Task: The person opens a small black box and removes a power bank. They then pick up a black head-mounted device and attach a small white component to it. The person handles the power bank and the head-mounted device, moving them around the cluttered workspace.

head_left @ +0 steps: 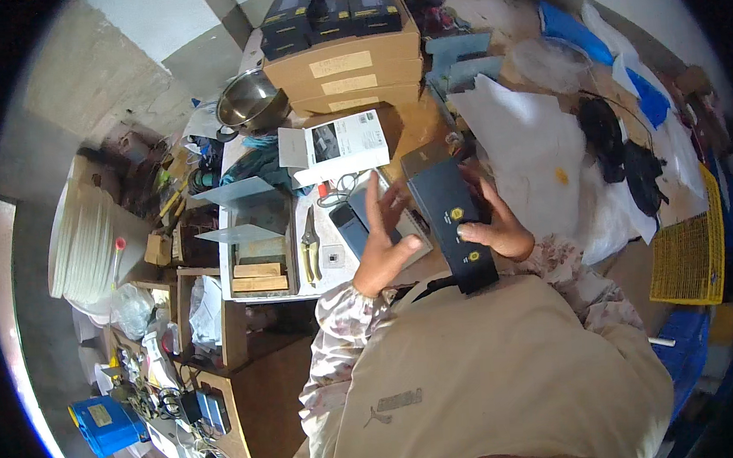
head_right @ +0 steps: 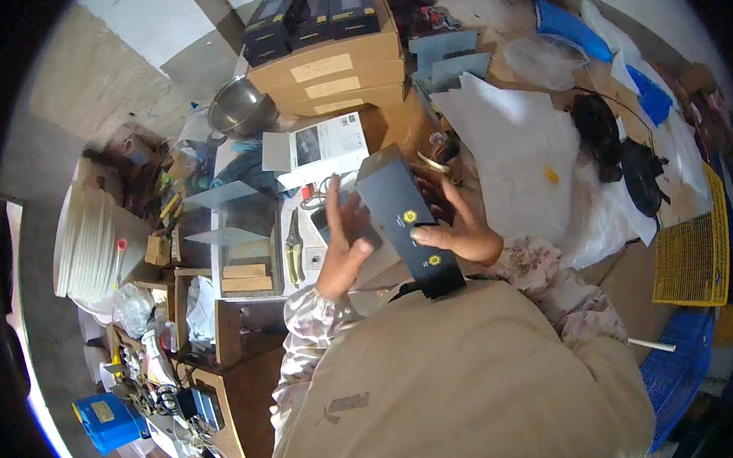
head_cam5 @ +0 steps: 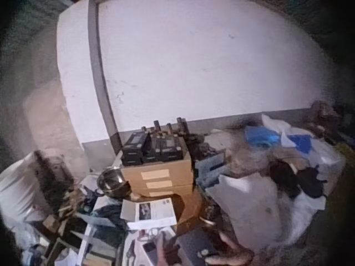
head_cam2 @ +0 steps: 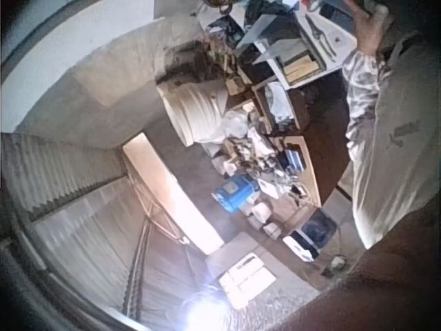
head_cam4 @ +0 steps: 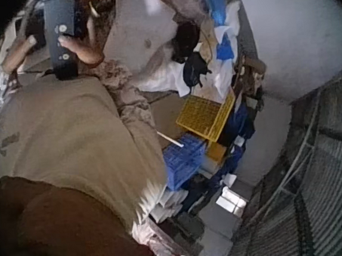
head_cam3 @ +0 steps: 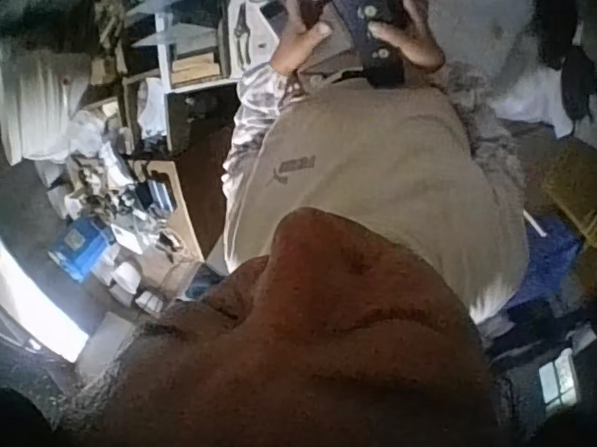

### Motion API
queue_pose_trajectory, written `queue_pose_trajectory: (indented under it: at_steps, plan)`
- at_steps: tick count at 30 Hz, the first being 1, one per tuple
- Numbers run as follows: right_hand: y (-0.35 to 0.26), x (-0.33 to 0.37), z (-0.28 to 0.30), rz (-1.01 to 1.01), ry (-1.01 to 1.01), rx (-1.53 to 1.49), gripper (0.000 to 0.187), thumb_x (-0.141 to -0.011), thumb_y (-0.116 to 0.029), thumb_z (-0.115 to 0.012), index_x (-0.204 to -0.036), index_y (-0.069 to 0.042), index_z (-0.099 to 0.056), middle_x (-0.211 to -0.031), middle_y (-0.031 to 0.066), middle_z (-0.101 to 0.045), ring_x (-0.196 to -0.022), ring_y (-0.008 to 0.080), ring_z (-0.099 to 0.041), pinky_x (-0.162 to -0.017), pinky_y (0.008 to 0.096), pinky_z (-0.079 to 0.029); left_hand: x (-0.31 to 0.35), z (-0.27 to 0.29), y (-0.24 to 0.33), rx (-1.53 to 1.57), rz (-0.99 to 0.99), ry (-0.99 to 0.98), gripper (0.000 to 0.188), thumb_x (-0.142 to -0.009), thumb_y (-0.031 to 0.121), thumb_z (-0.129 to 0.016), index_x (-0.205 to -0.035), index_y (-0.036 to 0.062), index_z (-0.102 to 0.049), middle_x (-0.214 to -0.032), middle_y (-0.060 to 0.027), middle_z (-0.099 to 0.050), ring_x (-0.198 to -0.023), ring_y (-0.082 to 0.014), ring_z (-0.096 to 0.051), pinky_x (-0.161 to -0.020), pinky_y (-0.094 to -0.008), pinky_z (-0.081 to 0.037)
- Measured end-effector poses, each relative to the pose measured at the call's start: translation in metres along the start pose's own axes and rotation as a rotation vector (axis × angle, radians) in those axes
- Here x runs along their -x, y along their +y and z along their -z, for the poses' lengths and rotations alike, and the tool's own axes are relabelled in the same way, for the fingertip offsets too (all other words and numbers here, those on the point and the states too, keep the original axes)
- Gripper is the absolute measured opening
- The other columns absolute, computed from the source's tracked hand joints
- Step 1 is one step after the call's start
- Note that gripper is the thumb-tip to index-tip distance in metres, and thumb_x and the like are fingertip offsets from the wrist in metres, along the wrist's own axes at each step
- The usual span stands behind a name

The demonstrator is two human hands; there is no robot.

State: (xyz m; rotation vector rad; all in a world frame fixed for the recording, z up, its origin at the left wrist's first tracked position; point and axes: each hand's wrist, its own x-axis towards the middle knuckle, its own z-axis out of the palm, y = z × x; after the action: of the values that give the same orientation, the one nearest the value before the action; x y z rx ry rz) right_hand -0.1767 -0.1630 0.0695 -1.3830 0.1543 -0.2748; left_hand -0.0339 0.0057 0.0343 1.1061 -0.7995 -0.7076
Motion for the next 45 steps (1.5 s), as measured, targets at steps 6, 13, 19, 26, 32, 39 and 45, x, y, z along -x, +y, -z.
queue_pose_trajectory:
  at_steps: [6,13,19,26,32,39,45]
  plan:
    - [0.003,-0.01,-0.001,0.031,-0.059,0.012,0.088,-0.078,-0.018,-0.072,-0.146,-0.006,-0.017,-0.142,0.0118,-0.031,-0.132,0.0229,-0.03,-0.109,0.0385,-0.025,-0.014,-0.009,0.003,0.014,0.046,-0.029,0.102,-0.077,0.022,-0.072,-0.148,0.0141,0.001,-0.132,-0.0256,-0.038,-0.121,-0.0343,-0.045,-0.102,-0.0455,-0.036]
    - [-0.002,-0.012,-0.009,0.018,-0.03,-0.059,0.086,-0.078,-0.015,-0.072,-0.144,-0.005,-0.02,-0.139,0.0116,-0.034,-0.129,0.0217,-0.033,-0.107,0.0364,-0.028,-0.016,-0.005,-0.002,0.017,0.034,-0.018,0.097,-0.077,0.016,-0.07,-0.147,0.0134,-0.004,-0.126,-0.0237,-0.042,-0.116,-0.0322,-0.05,-0.098,-0.0421,-0.041]
    - [0.003,-0.018,0.006,0.037,-0.023,0.113,0.088,-0.077,-0.018,-0.074,-0.145,-0.004,-0.019,-0.14,0.0109,-0.034,-0.129,0.0207,-0.034,-0.107,0.0353,-0.028,-0.013,0.0,-0.006,0.1,0.176,0.005,0.103,-0.074,0.019,-0.075,-0.148,0.0155,-0.004,-0.125,-0.0212,-0.043,-0.115,-0.0311,-0.051,-0.1,-0.0418,-0.039]
    - [-0.006,-0.019,0.0,0.064,-0.04,0.143,0.086,-0.078,-0.019,-0.074,-0.144,-0.001,-0.021,-0.14,0.0127,-0.035,-0.13,0.0217,-0.033,-0.108,0.0355,-0.027,-0.014,-0.003,-0.01,0.139,0.117,-0.094,0.105,-0.072,0.005,-0.069,-0.148,0.0156,0.003,-0.135,-0.0183,-0.035,-0.129,-0.0312,-0.036,-0.108,-0.0442,-0.029]
    - [-0.003,-0.019,-0.001,0.037,-0.056,0.24,0.088,-0.077,-0.021,-0.073,-0.144,-0.001,-0.019,-0.14,0.0137,-0.033,-0.131,0.0233,-0.031,-0.109,0.037,-0.025,-0.013,0.0,-0.007,0.103,0.185,-0.159,0.107,-0.07,-0.002,-0.062,-0.147,0.0155,0.01,-0.137,-0.0182,-0.033,-0.129,-0.0305,-0.035,-0.107,-0.04,-0.029]
    - [-0.005,-0.02,-0.007,-0.001,-0.049,0.214,0.09,-0.076,-0.023,-0.074,-0.144,-0.001,-0.019,-0.14,0.0137,-0.033,-0.131,0.0236,-0.031,-0.109,0.0371,-0.024,-0.011,0.006,-0.007,-0.103,0.167,-0.207,0.109,-0.07,-0.001,-0.064,-0.146,0.0079,0.014,-0.138,-0.0192,-0.034,-0.133,-0.0313,-0.032,-0.106,-0.0375,-0.028]
    - [-0.01,-0.018,-0.011,0.024,-0.028,0.356,0.09,-0.075,-0.022,-0.075,-0.144,-0.002,-0.02,-0.139,0.0131,-0.035,-0.13,0.0231,-0.032,-0.108,0.0356,-0.028,-0.008,0.011,-0.017,-0.133,0.094,-0.168,0.105,-0.071,0.002,-0.064,-0.147,0.0073,0.009,-0.134,-0.0185,-0.037,-0.129,-0.0309,-0.036,-0.107,-0.0381,-0.028]
